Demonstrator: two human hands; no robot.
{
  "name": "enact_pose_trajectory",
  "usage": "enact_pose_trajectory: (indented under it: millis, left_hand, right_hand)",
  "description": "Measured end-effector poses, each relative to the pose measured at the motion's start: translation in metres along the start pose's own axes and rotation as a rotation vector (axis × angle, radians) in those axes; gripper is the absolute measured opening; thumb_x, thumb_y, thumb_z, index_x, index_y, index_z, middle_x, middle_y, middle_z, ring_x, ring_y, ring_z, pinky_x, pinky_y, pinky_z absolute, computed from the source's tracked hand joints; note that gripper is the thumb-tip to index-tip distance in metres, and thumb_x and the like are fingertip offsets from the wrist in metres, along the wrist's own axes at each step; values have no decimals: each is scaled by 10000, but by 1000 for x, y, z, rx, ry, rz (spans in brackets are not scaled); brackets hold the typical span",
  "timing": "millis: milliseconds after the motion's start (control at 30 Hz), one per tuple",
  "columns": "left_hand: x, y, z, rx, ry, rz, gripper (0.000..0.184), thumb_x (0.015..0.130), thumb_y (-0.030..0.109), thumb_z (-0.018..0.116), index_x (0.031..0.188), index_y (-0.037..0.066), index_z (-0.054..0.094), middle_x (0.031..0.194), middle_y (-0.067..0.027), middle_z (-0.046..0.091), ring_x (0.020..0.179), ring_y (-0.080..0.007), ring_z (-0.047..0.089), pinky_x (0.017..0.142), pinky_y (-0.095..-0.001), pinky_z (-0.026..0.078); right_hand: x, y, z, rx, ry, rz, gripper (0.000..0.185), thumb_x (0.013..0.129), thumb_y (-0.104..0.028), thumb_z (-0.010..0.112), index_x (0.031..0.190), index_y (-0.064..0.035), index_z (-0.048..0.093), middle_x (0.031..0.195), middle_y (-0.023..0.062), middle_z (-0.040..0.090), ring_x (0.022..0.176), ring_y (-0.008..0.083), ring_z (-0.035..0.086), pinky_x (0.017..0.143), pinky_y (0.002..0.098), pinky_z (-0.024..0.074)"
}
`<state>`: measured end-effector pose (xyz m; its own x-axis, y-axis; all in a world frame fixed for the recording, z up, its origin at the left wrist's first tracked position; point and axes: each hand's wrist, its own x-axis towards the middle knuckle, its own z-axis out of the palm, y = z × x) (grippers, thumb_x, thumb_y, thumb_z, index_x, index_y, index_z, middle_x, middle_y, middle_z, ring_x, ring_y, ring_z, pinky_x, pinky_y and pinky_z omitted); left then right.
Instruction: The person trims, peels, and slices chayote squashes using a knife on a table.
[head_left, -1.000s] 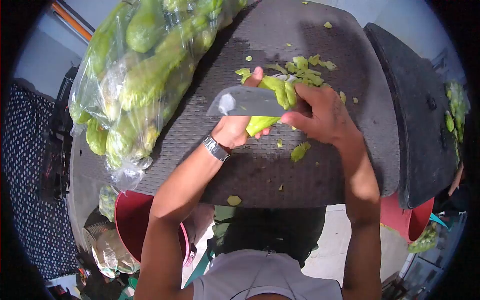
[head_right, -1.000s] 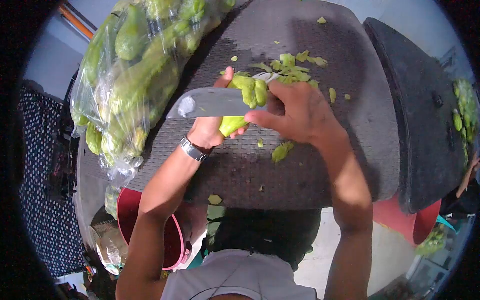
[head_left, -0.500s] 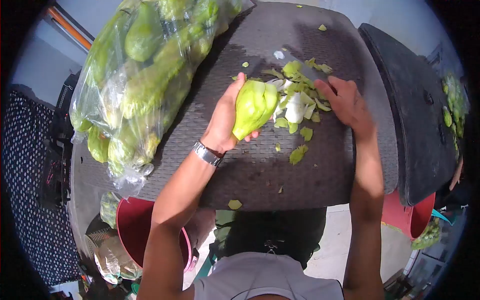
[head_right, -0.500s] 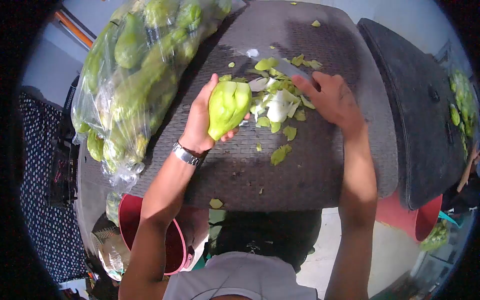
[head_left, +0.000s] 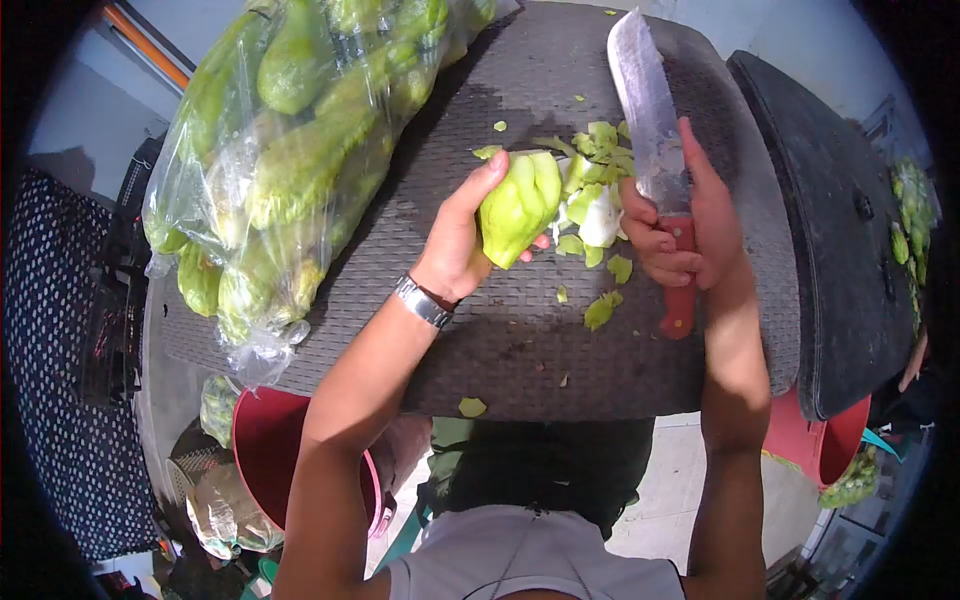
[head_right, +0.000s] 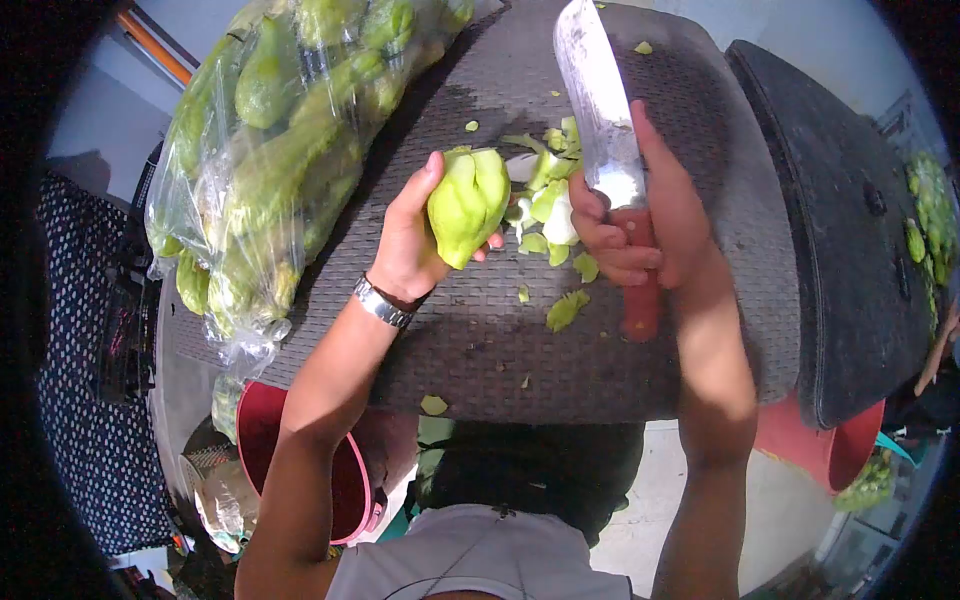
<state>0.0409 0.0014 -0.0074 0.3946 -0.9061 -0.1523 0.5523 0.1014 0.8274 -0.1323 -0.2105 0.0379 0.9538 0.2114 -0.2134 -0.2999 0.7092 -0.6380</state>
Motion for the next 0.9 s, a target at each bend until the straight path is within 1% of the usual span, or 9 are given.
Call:
enact_pose_trajectory:
  millis: [133,233,333,467,533,633,800,867,900]
  left_hand:
    - [0,-1,-5,-45,-46,19,656,1037,603,508,1340,29,605,1134,-171,728,788,-313,725,607,-363,565]
    - [1,-2,-5,-29,-59,30,655,1043,595,499,1349,25,602,1142,-167,727,802,-312,725,620,-368,567]
    - [1,-3,-1,-77,-24,40,637,1039,595,510,1327,38,616,1105,-127,731,798,-268,726,606,-342,560]
    - [-2,0,4,-236,-40,43,640,1034,634,483,1239,52,656,1030,-92,748,781,-233,729,582,-338,555]
    - [4,-11,-4,-290,10,-5,625,1044,615,476,1262,58,653,1111,-120,746,920,-265,735,787,-387,581]
    - [5,-10,-5,-320,-67,-79,615,1053,588,477,1271,46,670,1153,-127,755,1063,-277,731,998,-416,562]
    - [4,-6,3,-229,-35,-130,648,1048,607,473,1270,33,677,1126,-129,763,987,-262,747,892,-397,598]
    - [1,-6,6,-144,30,-93,679,1037,652,454,1227,41,683,1034,-115,759,838,-236,734,719,-355,577]
    - [-1,-7,7,-91,74,-67,707,1027,689,439,1199,49,686,964,-103,752,728,-214,713,596,-317,540]
  right_hand:
    - [11,12,1,-112,153,-29,860,952,-879,298,850,-68,567,618,73,558,321,109,370,312,282,329]
    - [14,22,17,-297,440,-30,822,987,-835,317,818,-73,578,616,59,562,323,108,375,324,273,319]
    - [14,32,14,-759,569,-91,767,985,-794,439,762,-71,567,605,63,557,402,155,478,407,323,403]
    - [28,53,38,-1333,724,-485,666,900,-674,703,728,-52,541,664,95,580,584,250,608,567,416,491]
    - [28,55,45,-1558,660,-582,643,826,-623,814,748,-46,540,705,102,591,668,294,648,642,451,514]
    - [24,52,50,-1730,577,-520,649,760,-622,860,772,-58,539,748,92,603,677,304,656,651,447,524]
    - [21,51,49,-1808,596,-482,660,775,-661,826,804,-60,554,751,87,606,681,289,663,690,435,532]
    - [20,49,48,-1766,581,-461,629,829,-639,796,836,-44,592,772,103,627,695,274,674,708,436,533]
    - [22,50,44,-1607,546,-498,626,884,-647,728,855,-37,594,762,91,626,637,239,641,638,401,504]
